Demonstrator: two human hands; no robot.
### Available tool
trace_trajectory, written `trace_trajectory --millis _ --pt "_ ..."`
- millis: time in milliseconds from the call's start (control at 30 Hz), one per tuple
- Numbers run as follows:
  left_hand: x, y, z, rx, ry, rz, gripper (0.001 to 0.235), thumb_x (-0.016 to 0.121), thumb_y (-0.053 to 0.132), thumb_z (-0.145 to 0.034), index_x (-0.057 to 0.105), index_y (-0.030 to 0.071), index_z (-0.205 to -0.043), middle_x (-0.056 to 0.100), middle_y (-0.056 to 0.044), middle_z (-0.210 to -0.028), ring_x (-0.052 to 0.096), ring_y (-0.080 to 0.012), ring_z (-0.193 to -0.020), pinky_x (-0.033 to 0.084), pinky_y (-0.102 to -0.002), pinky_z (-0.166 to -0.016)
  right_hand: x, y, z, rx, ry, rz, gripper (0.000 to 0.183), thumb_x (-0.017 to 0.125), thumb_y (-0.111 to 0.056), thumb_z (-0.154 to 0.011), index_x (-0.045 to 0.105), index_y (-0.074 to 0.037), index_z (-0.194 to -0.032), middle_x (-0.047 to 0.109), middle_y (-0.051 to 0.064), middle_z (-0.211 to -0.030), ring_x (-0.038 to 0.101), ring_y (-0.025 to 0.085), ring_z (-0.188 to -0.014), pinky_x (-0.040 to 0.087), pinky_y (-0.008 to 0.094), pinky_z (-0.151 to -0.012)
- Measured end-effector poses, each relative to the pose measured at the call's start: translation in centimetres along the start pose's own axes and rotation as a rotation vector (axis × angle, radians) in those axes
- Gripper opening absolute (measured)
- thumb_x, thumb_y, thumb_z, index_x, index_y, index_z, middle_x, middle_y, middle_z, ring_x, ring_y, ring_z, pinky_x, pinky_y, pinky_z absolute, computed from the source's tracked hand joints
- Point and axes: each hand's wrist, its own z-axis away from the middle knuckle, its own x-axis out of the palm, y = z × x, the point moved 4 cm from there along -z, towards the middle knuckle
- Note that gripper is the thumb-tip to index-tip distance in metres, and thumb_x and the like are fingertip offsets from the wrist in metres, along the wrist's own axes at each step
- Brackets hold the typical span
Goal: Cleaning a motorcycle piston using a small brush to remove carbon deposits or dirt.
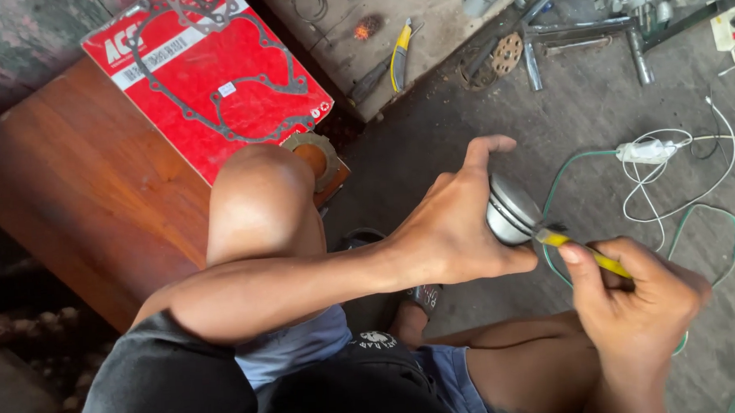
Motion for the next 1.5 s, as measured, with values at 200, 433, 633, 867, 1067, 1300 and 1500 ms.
trace_trajectory --millis 200,433,633,867,1067,1300,1500 --pt "-0.3 0.1 0.2 0.027 0.023 0.064 0.096 0.074 0.030 -0.060 0.035 0.012 -0.146 0.052 -0.002 -0.054 0.061 -0.0228 -0.056 0.049 -0.035 -0.061 0.0 0.5 0.7 -0.045 0.085 0.026 0.036 0.085 -0.022 -0.106 0.067 0.001 -0.083 0.045 0.008 -0.060 0.039 0.021 -0.057 0.032 0.036 -0.063" --pt "-0.3 0.1 0.1 0.042 0.071 0.054 0.094 0.075 0.033 -0.059 0.037 0.016 -0.143 0.050 -0.002 -0.057 0.061 -0.0243 -0.064 0.046 -0.034 -0.064 0.4 -0.5 0.2 -0.097 0.101 0.012 0.039 0.083 -0.020 -0.106 0.064 0.001 -0.080 0.046 0.007 -0.062 0.037 0.021 -0.057 0.031 0.035 -0.062" --pt "-0.1 -0.3 -0.2 0.115 0.095 0.025 0.100 0.081 0.043 -0.059 0.034 0.015 -0.144 0.047 -0.001 -0.061 0.061 -0.0246 -0.065 0.045 -0.034 -0.064 0.4 -1.3 -0.4 -0.160 0.069 -0.002 0.035 0.083 -0.016 -0.103 0.065 -0.001 -0.077 0.041 0.005 -0.058 0.036 0.021 -0.055 0.031 0.035 -0.060" --pt "0.0 -0.3 0.1 0.230 -0.045 -0.071 0.104 0.088 0.024 -0.064 0.027 0.015 -0.148 0.048 -0.002 -0.058 0.051 -0.0224 -0.051 0.043 -0.038 -0.052 -0.4 -3.0 -1.6 -0.199 -0.047 -0.138 0.033 0.071 -0.026 -0.093 0.066 0.000 -0.073 0.052 0.007 -0.059 0.038 0.019 -0.050 0.030 0.032 -0.055" --pt "0.1 -0.6 0.3 0.405 -0.075 -0.115 0.111 0.086 0.031 -0.065 0.019 0.017 -0.152 0.072 -0.002 -0.092 0.074 -0.0336 -0.076 0.056 -0.038 -0.071 -0.5 -2.6 -1.0 -0.257 -0.051 -0.206 0.036 0.077 -0.028 -0.081 0.060 0.000 -0.069 0.047 0.009 -0.059 0.043 0.023 -0.054 0.036 0.034 -0.058" --pt "-0.3 -0.1 0.5 0.541 -0.035 -0.150 0.102 0.086 0.039 -0.075 0.021 0.020 -0.151 0.070 -0.004 -0.101 0.078 -0.0332 -0.085 0.057 -0.038 -0.074 -1.3 -0.8 -0.7 -0.249 0.040 -0.116 0.040 0.081 -0.035 -0.079 0.066 0.002 -0.073 0.046 0.011 -0.057 0.045 0.026 -0.055 0.037 0.037 -0.060" --pt "-0.6 0.1 0.6 0.391 0.010 -0.174 0.105 0.086 0.027 -0.066 0.023 0.020 -0.150 0.069 -0.002 -0.082 0.076 -0.0359 -0.090 0.055 -0.039 -0.077 -1.3 -0.1 -0.2 -0.185 0.050 -0.065 0.036 0.084 -0.029 -0.088 0.069 0.003 -0.079 0.051 0.009 -0.061 0.043 0.023 -0.057 0.034 0.035 -0.061"
